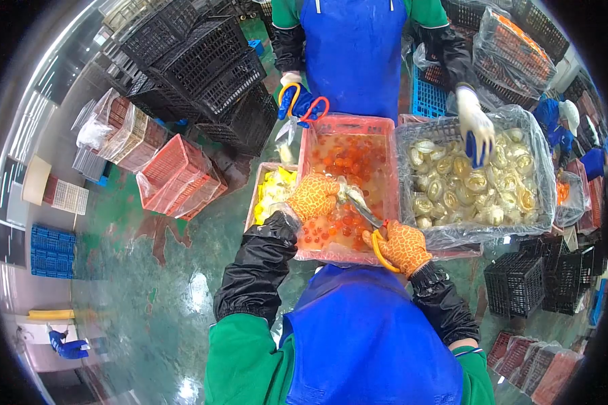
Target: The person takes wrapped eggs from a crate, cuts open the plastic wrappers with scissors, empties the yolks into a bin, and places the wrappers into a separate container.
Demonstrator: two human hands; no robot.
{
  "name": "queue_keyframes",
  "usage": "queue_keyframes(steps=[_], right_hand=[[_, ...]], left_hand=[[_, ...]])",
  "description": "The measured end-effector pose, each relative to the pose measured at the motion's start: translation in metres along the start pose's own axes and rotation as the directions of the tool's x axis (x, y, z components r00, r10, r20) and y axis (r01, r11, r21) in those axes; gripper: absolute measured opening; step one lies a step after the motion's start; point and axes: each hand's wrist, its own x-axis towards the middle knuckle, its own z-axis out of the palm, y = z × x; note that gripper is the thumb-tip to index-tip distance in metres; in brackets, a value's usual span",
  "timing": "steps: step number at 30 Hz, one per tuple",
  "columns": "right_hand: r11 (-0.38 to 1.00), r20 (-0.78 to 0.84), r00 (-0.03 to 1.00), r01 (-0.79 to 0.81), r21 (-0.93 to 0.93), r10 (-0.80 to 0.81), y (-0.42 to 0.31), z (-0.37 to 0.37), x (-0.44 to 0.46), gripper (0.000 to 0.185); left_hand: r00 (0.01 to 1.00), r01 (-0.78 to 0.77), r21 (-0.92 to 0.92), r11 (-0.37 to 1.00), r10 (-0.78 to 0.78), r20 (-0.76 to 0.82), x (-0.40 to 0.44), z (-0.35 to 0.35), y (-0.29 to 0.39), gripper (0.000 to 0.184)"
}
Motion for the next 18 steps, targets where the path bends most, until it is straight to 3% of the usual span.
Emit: queue_keyframes(steps=[2, 3, 4, 5, 6, 7, 10, 11, 12, 14, 18], right_hand=[[0.999, 0.009, 1.0, 0.009, 0.032, -0.009, 0.006, 0.006, 0.006, 0.063], [0.998, 0.018, 1.0, 0.016, 0.065, -0.018, 0.008, 0.007, 0.009, 0.061], [0.998, 0.017, 1.0, 0.016, 0.068, -0.017, 0.007, 0.007, 0.008, 0.061], [0.935, 0.147, 0.989, -0.071, 0.348, 0.02, 0.005, 0.005, 0.007, 0.063], [0.791, 0.278, 0.96, -0.183, 0.584, 0.017, 0.003, 0.004, 0.005, 0.064], [0.743, 0.298, 0.954, -0.23, 0.628, 0.043, -0.001, 0.005, 0.003, 0.062], [0.75, 0.264, 0.964, -0.179, 0.637, 0.005, -0.001, 0.016, 0.001, 0.062], [0.848, 0.29, 0.954, -0.22, 0.483, 0.082, -0.007, 0.011, 0.001, 0.062], [0.85, 0.291, 0.953, -0.217, 0.481, 0.078, -0.003, 0.016, 0.004, 0.062], [0.995, 0.001, 0.999, 0.049, 0.085, -0.049, 0.004, 0.027, 0.008, 0.064], [0.996, 0.073, 0.997, -0.033, 0.079, 0.028, -0.001, 0.016, 0.007, 0.068]], left_hand=[[0.992, 0.02, -0.097, 0.995, -0.031, -0.119, 0.004, -0.005, 0.003, 0.012], [0.918, 0.377, -0.314, 0.872, -0.397, -0.001, -0.001, -0.003, 0.013, 0.016], [0.918, 0.376, -0.311, 0.873, -0.396, 0.0, 0.0, 0.014, 0.015, 0.016], [0.856, 0.254, -0.798, 0.546, -0.511, -0.077, 0.005, 0.03, 0.02, 0.023], [0.847, 0.126, -0.965, 0.23, -0.531, -0.016, 0.003, 0.04, 0.022, 0.032], [0.835, -0.023, -0.993, -0.117, -0.549, 0.045, 0.004, 0.041, 0.031, 0.042], [0.816, 0.101, -0.991, -0.089, -0.562, 0.134, 0.004, 0.046, 0.05, 0.044], [0.787, 0.061, -0.998, -0.002, -0.615, 0.049, 0.006, 0.044, 0.056, 0.034], [0.785, 0.058, -0.998, -0.001, -0.618, 0.047, 0.005, 0.048, 0.051, 0.034], [0.758, 0.083, -0.982, 0.167, -0.651, -0.047, 0.004, 0.054, 0.041, 0.026], [0.726, 0.204, -0.942, 0.268, -0.687, -0.039, 0.001, 0.056, 0.04, 0.023]])
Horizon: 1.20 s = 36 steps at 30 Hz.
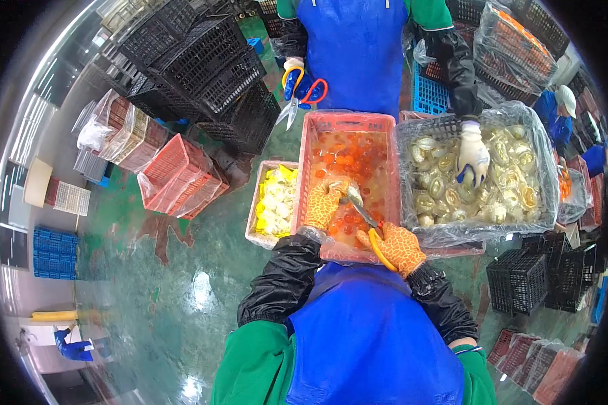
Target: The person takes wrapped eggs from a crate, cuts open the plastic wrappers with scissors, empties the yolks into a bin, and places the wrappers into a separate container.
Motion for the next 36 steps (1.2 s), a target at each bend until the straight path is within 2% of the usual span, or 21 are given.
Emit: queue_keyframes(steps=[3, 5, 6, 8, 12, 13, 15, 16, 17, 18, 19, 21, 23, 26, 27, 28, 29, 31, 32, 34, 36], right_hand=[[1.0, -0.015, 1.0, -0.002, -0.025, 0.002, 0.003, 0.0, 0.002, 0.069], [0.999, -0.017, 1.0, 0.018, -0.032, -0.019, 0.001, -0.005, 0.0, 0.068], [0.999, -0.016, 1.0, 0.02, -0.034, -0.02, 0.0, -0.007, 0.0, 0.068], [0.997, -0.029, 0.999, 0.031, -0.072, -0.033, -0.003, -0.011, -0.001, 0.065], [0.995, -0.041, 0.997, 0.069, -0.065, -0.072, 0.008, -0.004, 0.005, 0.059], [0.994, -0.052, 0.995, 0.087, -0.066, -0.091, 0.01, -0.003, 0.006, 0.057], [0.992, -0.061, 0.992, 0.107, -0.067, -0.111, 0.014, -0.001, 0.009, 0.055], [0.991, -0.053, 0.992, 0.113, -0.068, -0.117, 0.016, 0.0, 0.01, 0.059], [0.991, -0.046, 0.991, 0.119, -0.068, -0.122, 0.017, 0.0, 0.012, 0.062], [0.991, -0.049, 0.991, 0.119, -0.068, -0.122, 0.018, 0.0, 0.013, 0.062], [0.993, -0.007, 0.993, 0.121, 0.011, -0.121, 0.018, -0.001, 0.014, 0.062], [0.988, 0.033, 0.992, 0.12, 0.092, -0.124, 0.012, -0.008, 0.011, 0.061], [0.912, 0.257, 0.966, -0.09, 0.4, -0.018, -0.004, -0.023, -0.002, 0.062], [0.919, 0.287, 0.956, -0.159, 0.361, 0.053, 0.003, -0.007, 0.002, 0.062], [0.921, 0.29, 0.956, -0.157, 0.358, 0.05, 0.005, -0.006, 0.004, 0.062], [0.98, 0.192, 0.979, 0.029, 0.197, -0.068, 0.008, -0.005, 0.005, 0.064], [0.979, 0.114, 0.972, 0.204, 0.014, -0.205, 0.01, -0.005, 0.006, 0.066], [0.991, 0.095, 0.987, 0.133, -0.009, -0.131, 0.011, -0.003, 0.008, 0.067], [0.998, 0.071, 0.996, 0.054, -0.031, -0.052, 0.013, -0.002, 0.01, 0.068], [0.995, 0.063, 0.995, 0.076, -0.065, -0.072, 0.014, -0.002, 0.011, 0.07], [0.992, 0.04, 0.996, 0.08, -0.096, -0.077, 0.008, -0.01, 0.007, 0.072]], left_hand=[[0.998, 0.003, 0.044, 0.999, 0.0, -0.063, 0.0, 0.001, 0.0, 0.025], [0.993, -0.016, 0.481, 0.877, 0.07, -0.094, -0.004, 0.0, 0.017, 0.028], [0.993, -0.015, 0.48, 0.877, 0.07, -0.096, -0.003, 0.0, 0.017, 0.028], [0.953, -0.181, 0.594, 0.784, 0.289, -0.091, -0.001, 0.0, 0.016, 0.029], [0.956, -0.189, 0.653, 0.734, 0.29, -0.049, 0.009, -0.01, 0.007, 0.026], [0.902, -0.338, 0.665, 0.666, 0.43, 0.028, 0.008, -0.011, 0.006, 0.025], [0.824, -0.473, 0.666, 0.577, 0.557, 0.103, 0.007, -0.013, 0.004, 0.023], [0.932, -0.317, 0.471, 0.823, 0.363, -0.006, 0.005, -0.01, 0.01, 0.02], [0.99, -0.113, 0.227, 0.967, 0.128, -0.055, 0.004, -0.007, 0.016, 0.017], [0.99, -0.115, 0.227, 0.967, 0.13, -0.054, 0.002, -0.008, 0.021, 0.017], [0.999, -0.03, -0.08, 0.996, 0.032, 0.025, -0.002, -0.01, 0.025, 0.015], [0.974, 0.178, -0.55, 0.816, -0.066, 0.217, -0.016, -0.007, 0.038, 0.017], [0.972, 0.22, -0.556, 0.802, -0.13, 0.197, -0.024, -0.003, 0.034, 0.02], [0.952, 0.296, -0.54, 0.788, -0.199, 0.232, -0.021, -0.014, 0.006, 0.027], [0.967, 0.203, -0.367, 0.908, -0.128, 0.218, -0.018, -0.019, 0.003, 0.027], [0.975, 0.094, -0.175, 0.98, -0.055, 0.217, -0.015, -0.022, 0.001, 0.027], [0.976, 0.092, -0.175, 0.98, -0.054, 0.21, -0.013, -0.026, -0.001, 0.027], [0.989, 0.043, 0.323, 0.946, -0.087, 0.122, -0.011, -0.032, 0.005, 0.03], [0.99, 0.044, 0.324, 0.945, -0.084, 0.111, -0.014, -0.032, 0.012, 0.03], [0.997, -0.027, 0.54, 0.841, -0.018, 0.078, -0.021, -0.028, 0.031, 0.033], [0.998, -0.008, 0.608, 0.794, -0.028, 0.05, -0.021, -0.025, 0.033, 0.039]])
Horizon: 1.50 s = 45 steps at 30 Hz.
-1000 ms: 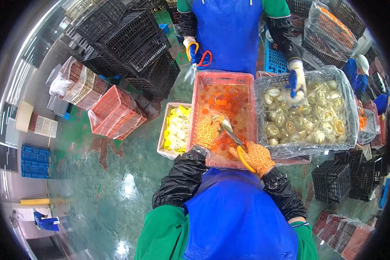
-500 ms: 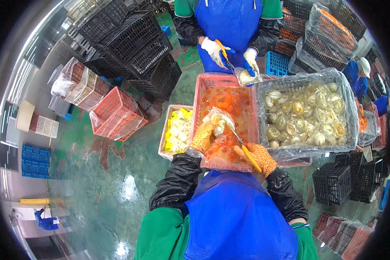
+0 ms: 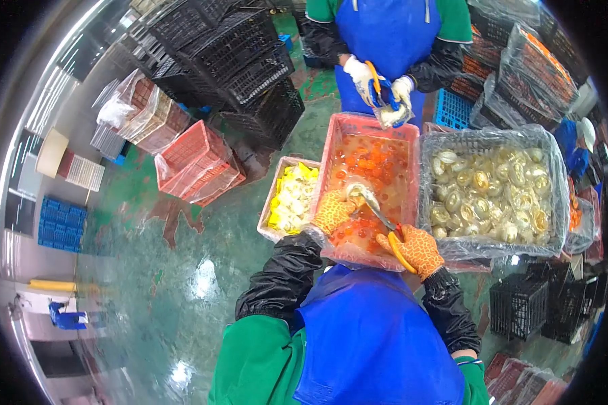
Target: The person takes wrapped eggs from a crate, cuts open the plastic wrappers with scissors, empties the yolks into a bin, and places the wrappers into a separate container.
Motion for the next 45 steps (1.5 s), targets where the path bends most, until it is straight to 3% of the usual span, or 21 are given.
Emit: queue_keyframes(steps=[2, 3, 5, 6, 9, 10, 12, 15, 18, 22, 28, 30, 33, 34, 35, 37, 39, 42, 43, 44, 45], right_hand=[[0.999, -0.022, 0.999, 0.031, -0.006, -0.032, -0.002, -0.002, -0.001, 0.073], [1.0, -0.033, 0.999, 0.02, -0.013, -0.021, -0.001, -0.003, 0.0, 0.073], [1.0, -0.066, 0.998, 0.022, 0.012, -0.022, -0.006, -0.008, -0.004, 0.071], [0.997, -0.084, 0.995, 0.058, 0.042, -0.054, -0.01, -0.01, -0.008, 0.069], [0.992, -0.221, 0.967, 0.129, -0.004, -0.126, 0.007, 0.013, -0.002, 0.052], [0.95, -0.239, 0.92, 0.309, -0.049, -0.311, 0.038, 0.032, 0.019, 0.048], [0.919, -0.268, 0.879, 0.369, -0.14, -0.394, 0.039, 0.033, 0.023, 0.041], [0.954, -0.008, 0.955, 0.295, -0.047, -0.295, -0.027, -0.025, -0.021, 0.064], [0.952, 0.007, 0.967, 0.252, -0.172, -0.255, -0.036, -0.026, -0.019, 0.066], [0.95, 0.013, 0.955, 0.292, 0.108, -0.295, -0.024, -0.012, -0.007, 0.056], [0.702, 0.25, 0.96, -0.094, 0.706, -0.123, 0.001, 0.032, 0.026, 0.044], [0.802, 0.218, 0.96, 0.01, 0.597, -0.175, -0.008, 0.018, 0.014, 0.044], [0.889, 0.158, 0.969, 0.102, 0.447, -0.191, -0.015, 0.004, 0.0, 0.045], [0.907, 0.212, 0.973, -0.004, 0.42, -0.094, -0.014, 0.004, 0.003, 0.048], [0.949, 0.169, 0.984, 0.001, 0.317, -0.057, 0.007, 0.022, 0.014, 0.048], [0.977, 0.11, 0.994, -0.022, 0.212, -0.002, 0.027, 0.031, 0.019, 0.048], [0.974, 0.193, 0.981, -0.08, 0.213, 0.038, 0.021, 0.029, 0.011, 0.046], [0.937, 0.199, 0.979, -0.117, 0.331, 0.052, 0.021, 0.023, -0.002, 0.043], [0.914, 0.209, 0.977, -0.121, 0.386, 0.041, 0.02, 0.022, -0.005, 0.042], [0.913, 0.216, 0.975, -0.128, 0.388, 0.045, 0.019, 0.023, -0.007, 0.042], [0.842, 0.258, 0.956, -0.254, 0.476, 0.142, 0.018, 0.025, -0.01, 0.044]], left_hand=[[0.994, -0.1, 0.164, 0.981, 0.107, -0.031, 0.005, 0.01, -0.012, 0.037], [0.999, -0.039, 0.038, 0.999, 0.038, 0.029, 0.009, 0.015, -0.019, 0.032], [0.952, -0.305, -0.371, 0.877, 0.275, -0.134, -0.001, 0.029, -0.015, 0.022], [0.935, -0.354, -0.416, 0.837, 0.311, -0.172, -0.002, 0.031, -0.021, 0.022], [0.943, -0.334, -0.33, 0.883, 0.308, -0.13, 0.004, 0.037, -0.05, 0.024], [0.941, -0.338, -0.3, 0.892, 0.31, -0.138, 0.005, 0.032, -0.061, 0.025], [0.959, -0.279, -0.276, 0.92, 0.252, -0.13, 0.0, 0.023, -0.065, 0.027], [0.997, -0.064, -0.352, 0.934, 0.074, 0.015, -0.005, 0.019, -0.027, 0.028], [0.997, -0.071, -0.061, 0.996, 0.072, 0.007, 0.008, 0.031, -0.039, 0.027], [0.995, -0.091, -0.039, 0.995, 0.089, -0.036, 0.001, 0.027, -0.043, 0.028], [0.983, -0.157, -0.022, 0.987, 0.153, -0.102, -0.015, 0.01, -0.046, 0.029], [0.965, -0.245, 0.041, 0.969, 0.248, -0.088, -0.017, 0.015, -0.043, 0.03], [0.826, -0.482, 0.445, 0.755, 0.56, -0.055, -0.011, 0.008, -0.056, 0.031], [0.801, -0.51, 0.43, 0.745, 0.593, -0.077, -0.005, 0.008, -0.061, 0.031], [0.922, -0.373, -0.159, 0.914, 0.347, -0.174, 0.002, 0.02, -0.069, 0.031], [0.996, -0.088, -0.686, 0.722, 0.082, -0.042, 0.003, 0.02, -0.058, 0.03], [0.99, 0.122, -0.871, 0.476, -0.123, 0.071, -0.009, -0.001, -0.022, 0.025], [0.965, 0.233, -0.747, 0.623, -0.243, 0.099, -0.005, -0.01, -0.021, 0.023], [0.985, 0.156, -0.882, 0.444, -0.141, 0.103, -0.001, -0.009, -0.03, 0.025], [0.983, 0.164, -0.882, 0.443, -0.147, 0.109, 0.001, -0.027, -0.024, 0.025], [0.999, 0.041, -0.385, 0.922, -0.028, 0.039, 0.003, -0.056, -0.011, 0.025]])
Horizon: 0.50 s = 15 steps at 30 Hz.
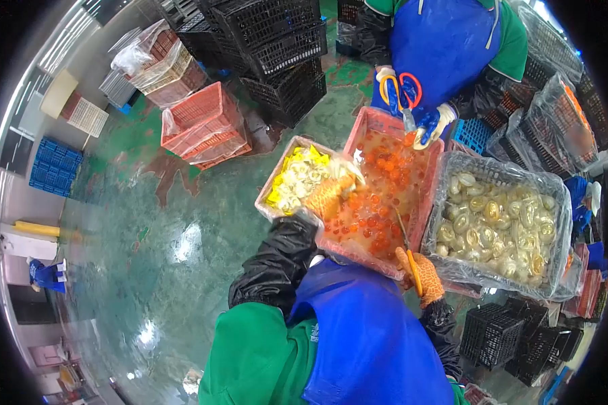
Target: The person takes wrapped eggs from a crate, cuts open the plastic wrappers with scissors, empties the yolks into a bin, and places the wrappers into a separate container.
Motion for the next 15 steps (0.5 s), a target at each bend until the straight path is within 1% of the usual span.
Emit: queue_keyframes(steps=[1, 2, 3, 4, 5, 6, 8, 9, 10, 11, 12, 13, 14, 15], right_hand=[[0.986, 0.003, 0.994, -0.107, 0.13, 0.107, 0.001, 0.003, -0.002, 0.046], [0.989, -0.011, 0.999, -0.036, 0.141, 0.038, 0.003, 0.004, -0.005, 0.052], [0.989, -0.008, 0.999, -0.04, 0.146, 0.041, 0.004, 0.007, -0.006, 0.052], [0.986, -0.006, 0.997, -0.077, 0.144, 0.079, 0.004, 0.009, -0.006, 0.053], [0.983, -0.008, 0.993, -0.115, 0.145, 0.118, 0.004, 0.01, -0.007, 0.053], [0.981, -0.013, 0.992, -0.119, 0.153, 0.122, 0.011, 0.013, -0.004, 0.053], [0.964, 0.0, 0.999, -0.031, 0.264, 0.033, 0.029, 0.02, 0.005, 0.052], [0.962, -0.006, 0.999, -0.036, 0.271, 0.04, 0.023, 0.02, 0.002, 0.052], [0.976, -0.024, 0.999, -0.017, 0.217, 0.023, 0.012, 0.021, 0.0, 0.052], [0.987, -0.041, 0.999, 0.001, 0.163, 0.006, 0.001, 0.023, -0.002, 0.052], [0.988, -0.035, 0.999, 0.014, 0.156, -0.008, -0.005, 0.024, -0.001, 0.051], [0.986, -0.048, 0.999, 0.008, 0.165, 0.0, -0.014, 0.026, -0.002, 0.051], [0.982, -0.023, 1.0, 0.02, 0.188, -0.016, -0.024, 0.027, -0.005, 0.051], [0.977, 0.002, 0.999, 0.034, 0.21, -0.035, -0.029, 0.026, -0.008, 0.05]], left_hand=[[0.998, -0.064, 0.346, 0.936, 0.053, 0.041, -0.001, -0.011, 0.002, 0.025], [0.991, -0.133, 0.645, 0.753, 0.105, 0.082, -0.002, -0.022, 0.004, 0.025], [0.985, -0.171, 0.508, 0.844, 0.157, 0.07, 0.002, -0.027, -0.011, 0.024], [0.976, -0.215, 0.357, 0.909, 0.211, 0.052, 0.008, -0.03, -0.029, 0.023], [0.965, -0.261, 0.195, 0.945, 0.261, 0.028, 0.016, -0.033, -0.047, 0.023], [0.953, -0.304, 0.027, 0.952, 0.304, -0.003, 0.023, -0.034, -0.06, 0.022], [0.897, -0.437, 0.095, 0.894, 0.441, -0.027, 0.023, -0.023, -0.052, 0.023], [0.861, -0.498, 0.132, 0.857, 0.506, -0.039, 0.02, -0.017, -0.04, 0.023], [0.926, -0.353, 0.256, 0.9, 0.374, -0.039, 0.015, -0.009, -0.028, 0.022], [0.971, -0.236, 0.063, 0.97, 0.237, -0.021, 0.018, 0.005, -0.036, 0.023], [0.996, -0.092, -0.142, 0.986, 0.092, -0.003, 0.021, 0.019, -0.043, 0.024], [0.999, 0.054, -0.323, 0.945, -0.052, 0.015, 0.024, 0.033, -0.051, 0.026], [0.984, 0.17, -0.698, 0.695, -0.087, 0.153, 0.022, 0.046, -0.05, 0.03], [0.954, 0.297, -0.907, 0.298, -0.064, 0.291, 0.021, 0.057, -0.049, 0.035]])
